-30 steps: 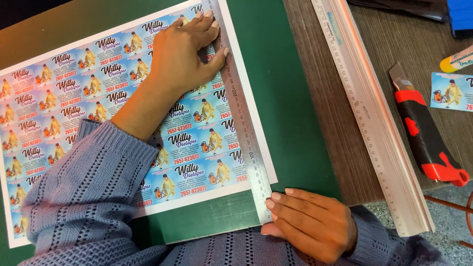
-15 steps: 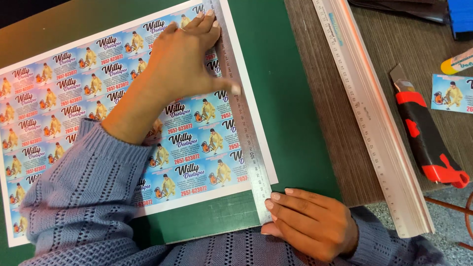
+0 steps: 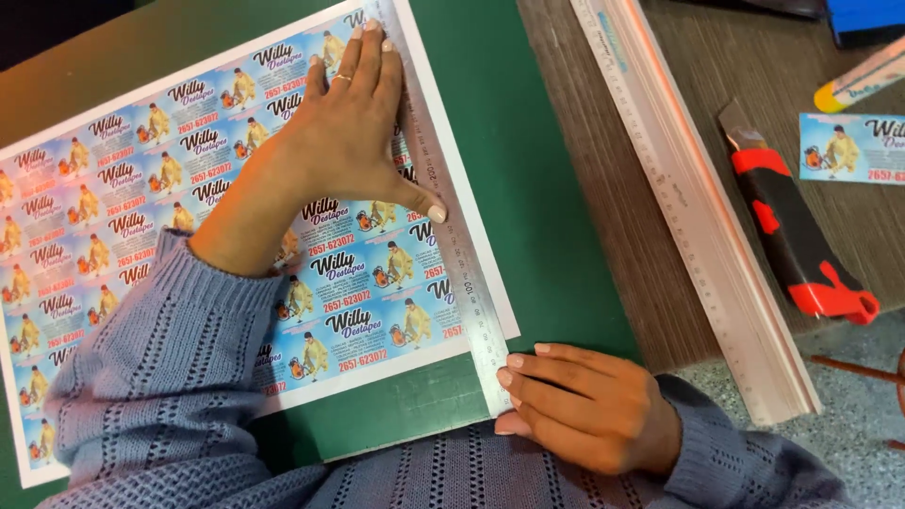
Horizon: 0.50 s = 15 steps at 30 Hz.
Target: Cutting a sheet of printed stickers into individual pieces using a utility knife and a metal ruler on a cutting mat.
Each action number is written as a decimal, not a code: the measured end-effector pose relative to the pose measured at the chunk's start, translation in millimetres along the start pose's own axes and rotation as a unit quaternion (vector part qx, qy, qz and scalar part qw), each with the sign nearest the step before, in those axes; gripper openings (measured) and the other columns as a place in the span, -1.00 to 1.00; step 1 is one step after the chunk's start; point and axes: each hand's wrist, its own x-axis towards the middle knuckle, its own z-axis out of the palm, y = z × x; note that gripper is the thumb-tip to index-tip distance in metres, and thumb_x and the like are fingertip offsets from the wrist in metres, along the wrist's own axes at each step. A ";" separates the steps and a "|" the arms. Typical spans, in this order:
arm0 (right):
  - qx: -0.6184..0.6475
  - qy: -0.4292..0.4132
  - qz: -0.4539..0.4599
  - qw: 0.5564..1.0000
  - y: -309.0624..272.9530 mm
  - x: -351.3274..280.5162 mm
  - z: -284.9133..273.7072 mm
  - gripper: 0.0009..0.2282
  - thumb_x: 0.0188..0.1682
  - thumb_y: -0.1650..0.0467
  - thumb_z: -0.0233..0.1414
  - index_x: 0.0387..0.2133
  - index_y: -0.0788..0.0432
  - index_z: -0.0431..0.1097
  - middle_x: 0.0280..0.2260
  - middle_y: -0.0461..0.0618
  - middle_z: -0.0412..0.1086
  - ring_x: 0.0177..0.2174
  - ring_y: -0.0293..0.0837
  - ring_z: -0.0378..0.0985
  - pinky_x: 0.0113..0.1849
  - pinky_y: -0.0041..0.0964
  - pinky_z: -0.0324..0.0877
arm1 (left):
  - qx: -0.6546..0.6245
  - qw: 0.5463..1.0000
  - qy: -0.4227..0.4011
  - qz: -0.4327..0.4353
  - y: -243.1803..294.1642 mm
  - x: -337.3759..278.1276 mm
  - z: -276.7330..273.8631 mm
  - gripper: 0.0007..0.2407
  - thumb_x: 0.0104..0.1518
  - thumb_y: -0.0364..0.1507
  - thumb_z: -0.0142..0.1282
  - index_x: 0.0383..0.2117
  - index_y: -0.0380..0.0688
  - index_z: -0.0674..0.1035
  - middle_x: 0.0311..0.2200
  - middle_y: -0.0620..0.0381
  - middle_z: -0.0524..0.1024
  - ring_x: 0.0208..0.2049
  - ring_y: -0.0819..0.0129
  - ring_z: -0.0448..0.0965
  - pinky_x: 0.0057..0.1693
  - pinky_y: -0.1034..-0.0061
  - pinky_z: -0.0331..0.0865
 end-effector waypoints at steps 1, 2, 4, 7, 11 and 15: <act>-0.004 0.002 0.002 1.000 0.6 -0.8 0.6 -0.80 0.07 0.31 0.23 -0.35 0.24 0.52 -0.26 -0.07 0.59 -0.25 -0.14 0.69 -0.12 -0.24 0.61 | 0.002 1.000 0.000 0.004 0.7 0.6 -3.0 0.43 -0.45 0.41 0.33 0.40 -0.46 -0.22 0.46 -0.33 -0.43 0.48 -0.15 -0.46 0.40 -0.29 -0.33; 0.004 0.007 0.007 1.000 -0.8 -2.2 1.1 -0.80 0.05 0.31 0.25 -0.39 0.22 0.51 -0.25 -0.05 0.59 -0.24 -0.12 0.70 -0.11 -0.22 0.61 | 0.000 1.000 -0.006 0.002 1.8 -1.2 -3.7 0.41 -0.41 0.40 0.31 0.40 -0.45 -0.24 0.46 -0.33 -0.46 0.48 -0.15 -0.48 0.41 -0.28 -0.35; 0.010 0.014 0.014 1.000 -4.4 -3.0 1.3 -0.79 0.03 0.30 0.26 -0.43 0.20 0.50 -0.24 -0.03 0.60 -0.23 -0.10 0.70 -0.11 -0.19 0.62 | 0.000 1.000 -0.013 0.003 3.1 -4.2 -3.7 0.40 -0.38 0.39 0.29 0.41 -0.44 -0.26 0.45 -0.33 -0.48 0.48 -0.14 -0.49 0.41 -0.26 -0.38; 0.020 0.018 0.021 0.999 -2.7 0.0 -0.8 -0.79 0.02 0.32 0.26 -0.40 0.24 0.49 -0.25 -0.02 0.59 -0.25 -0.08 0.70 -0.13 -0.16 0.62 | 0.003 1.000 0.001 0.005 3.2 -0.3 -8.4 0.40 -0.40 0.38 0.32 0.41 -0.46 -0.22 0.46 -0.32 -0.45 0.48 -0.12 -0.50 0.40 -0.30 -0.35; 0.031 0.025 0.024 0.999 -5.5 -3.2 1.4 -0.79 0.00 0.33 0.30 -0.40 0.25 0.50 -0.24 -0.01 0.60 -0.25 -0.08 0.71 -0.13 -0.14 0.63 | -0.009 1.000 -0.008 0.005 2.3 -3.5 -3.1 0.40 -0.39 0.37 0.32 0.40 -0.46 -0.24 0.46 -0.34 -0.44 0.49 -0.12 -0.49 0.40 -0.30 -0.36; 0.018 0.028 0.023 0.999 -5.8 -0.9 1.3 -0.79 0.01 0.34 0.27 -0.41 0.27 0.50 -0.27 0.00 0.59 -0.27 -0.11 0.70 -0.15 -0.16 0.65 | 0.017 1.000 0.005 0.001 0.5 0.2 0.3 0.41 -0.42 0.41 0.29 0.41 -0.46 -0.20 0.46 -0.32 -0.42 0.49 -0.09 -0.45 0.41 -0.26 -0.31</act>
